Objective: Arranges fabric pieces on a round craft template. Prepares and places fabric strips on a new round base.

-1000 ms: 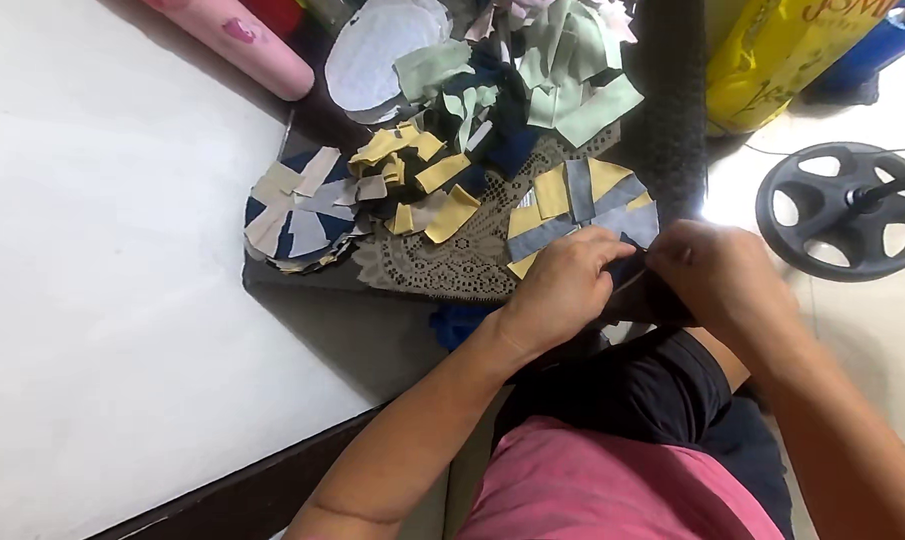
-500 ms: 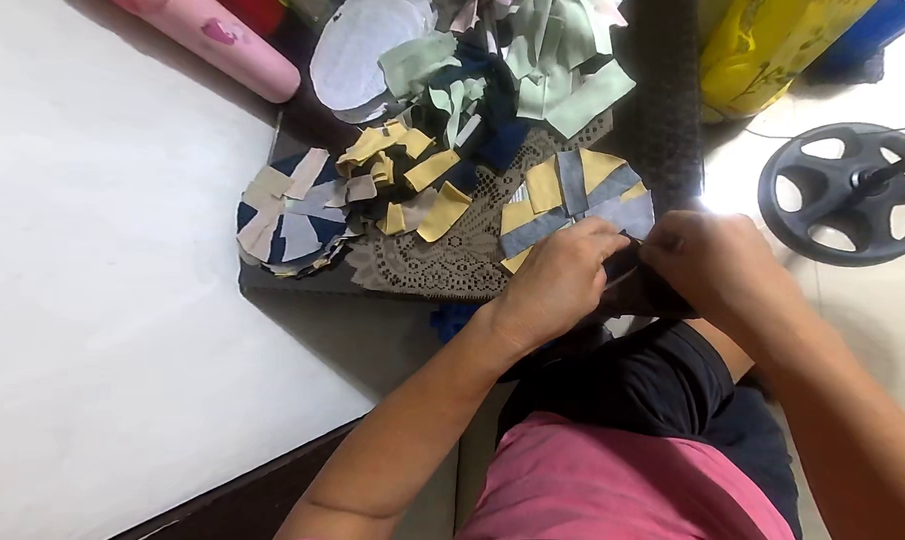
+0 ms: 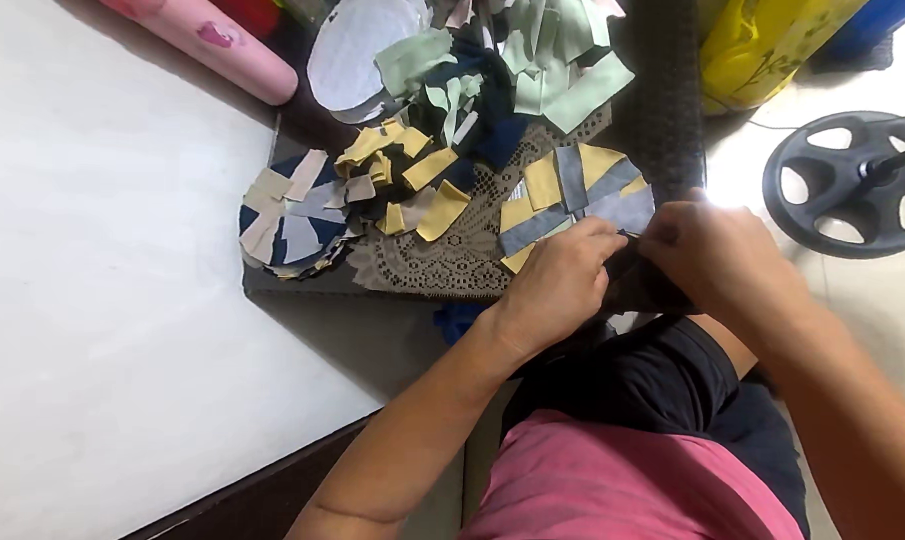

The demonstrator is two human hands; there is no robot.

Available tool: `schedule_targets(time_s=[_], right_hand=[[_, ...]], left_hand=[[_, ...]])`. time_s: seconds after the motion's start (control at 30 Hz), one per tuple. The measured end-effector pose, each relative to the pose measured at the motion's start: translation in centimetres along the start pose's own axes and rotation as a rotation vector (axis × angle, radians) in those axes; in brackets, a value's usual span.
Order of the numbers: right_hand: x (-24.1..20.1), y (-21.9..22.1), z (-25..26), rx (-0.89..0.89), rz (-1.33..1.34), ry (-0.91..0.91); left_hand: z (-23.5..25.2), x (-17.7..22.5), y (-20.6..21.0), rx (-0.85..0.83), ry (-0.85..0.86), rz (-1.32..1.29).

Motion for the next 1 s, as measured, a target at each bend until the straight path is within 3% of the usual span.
schedule_targets(time_s=[0.47, 0.63, 0.8, 1.0], right_hand=[[0.1, 0.1, 0.1, 0.007, 0.006, -0.013], [0.7, -1.4, -1.7, 0.239, 0.113, -0.103], [0.9, -0.1, -5.6, 0.481, 0.003, -0.215], [0.1, 1.7, -6.2, 0.554, -0.144, -0.237]], left_hand=[[0.1, 0.0, 0.1, 0.006, 0.027, 0.014], [0.2, 0.1, 0.1, 0.007, 0.056, 0.017], [0.2, -0.1, 0.4, -0.014, 0.035, 0.001], [0.3, 0.0, 0.5, -0.02, 0.048, 0.017]])
Point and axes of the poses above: each hand's wrist, its own z-axis towards the middle knuckle, its own y-axis out of the palm, x = y × z, the point moved 10 cm from there along z, towards the middle knuckle, and after that the axes turned 4 degrees about y, right-handed, at the moved point
